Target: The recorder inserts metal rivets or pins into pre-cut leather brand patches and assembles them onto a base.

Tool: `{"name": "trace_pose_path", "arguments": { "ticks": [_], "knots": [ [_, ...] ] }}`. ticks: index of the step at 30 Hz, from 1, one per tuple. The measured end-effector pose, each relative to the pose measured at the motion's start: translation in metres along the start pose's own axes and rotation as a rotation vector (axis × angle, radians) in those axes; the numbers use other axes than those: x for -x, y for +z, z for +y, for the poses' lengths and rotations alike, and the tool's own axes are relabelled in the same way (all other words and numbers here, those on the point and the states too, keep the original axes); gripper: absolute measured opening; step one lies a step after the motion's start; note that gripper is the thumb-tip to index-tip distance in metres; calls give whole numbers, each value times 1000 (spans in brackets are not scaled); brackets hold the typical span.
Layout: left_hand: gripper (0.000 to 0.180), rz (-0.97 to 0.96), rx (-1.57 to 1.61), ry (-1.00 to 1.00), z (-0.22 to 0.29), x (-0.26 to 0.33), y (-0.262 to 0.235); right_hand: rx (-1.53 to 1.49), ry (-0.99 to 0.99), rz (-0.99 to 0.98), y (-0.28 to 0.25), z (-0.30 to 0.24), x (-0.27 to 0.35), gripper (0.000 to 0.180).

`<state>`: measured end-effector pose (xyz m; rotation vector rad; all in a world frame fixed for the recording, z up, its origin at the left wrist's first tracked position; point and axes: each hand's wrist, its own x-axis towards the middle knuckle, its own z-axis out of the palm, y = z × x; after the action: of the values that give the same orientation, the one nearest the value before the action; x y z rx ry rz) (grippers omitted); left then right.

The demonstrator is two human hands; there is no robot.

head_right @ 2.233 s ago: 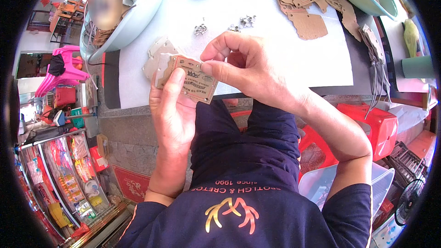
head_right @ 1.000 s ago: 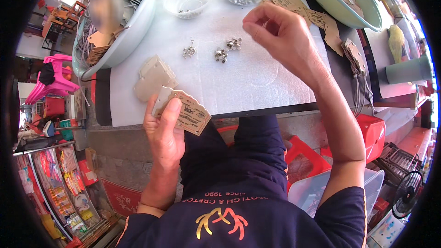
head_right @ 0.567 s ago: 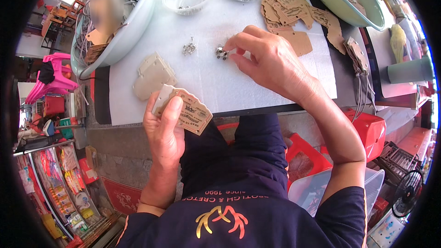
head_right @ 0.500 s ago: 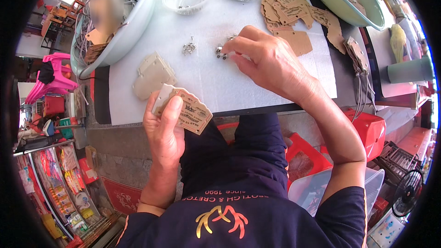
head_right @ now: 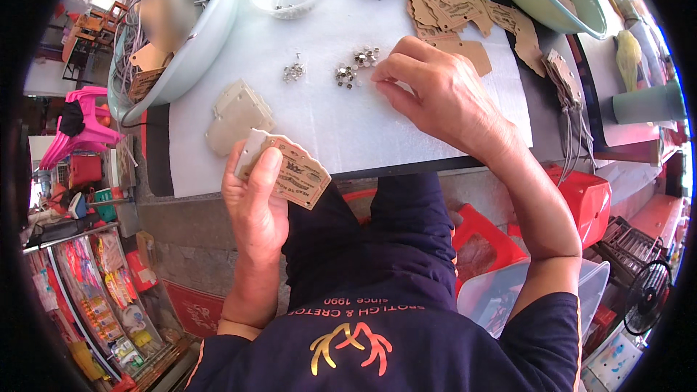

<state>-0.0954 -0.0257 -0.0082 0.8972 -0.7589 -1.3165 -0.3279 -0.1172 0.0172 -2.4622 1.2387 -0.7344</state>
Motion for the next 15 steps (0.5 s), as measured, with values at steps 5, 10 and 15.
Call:
{"name": "trace_pose_path", "arguments": {
  "ticks": [5,10,15],
  "knots": [
    [15,-2,3,-1,0,0,1,-29,-57,5,5,-2,-7,9],
    [16,2,11,0,0,1,2,-13,-56,-13,13,-2,-11,11],
    [17,-23,13,17,-3,1,-1,72,-10,60,22,-5,-12,12]
  ]
}}
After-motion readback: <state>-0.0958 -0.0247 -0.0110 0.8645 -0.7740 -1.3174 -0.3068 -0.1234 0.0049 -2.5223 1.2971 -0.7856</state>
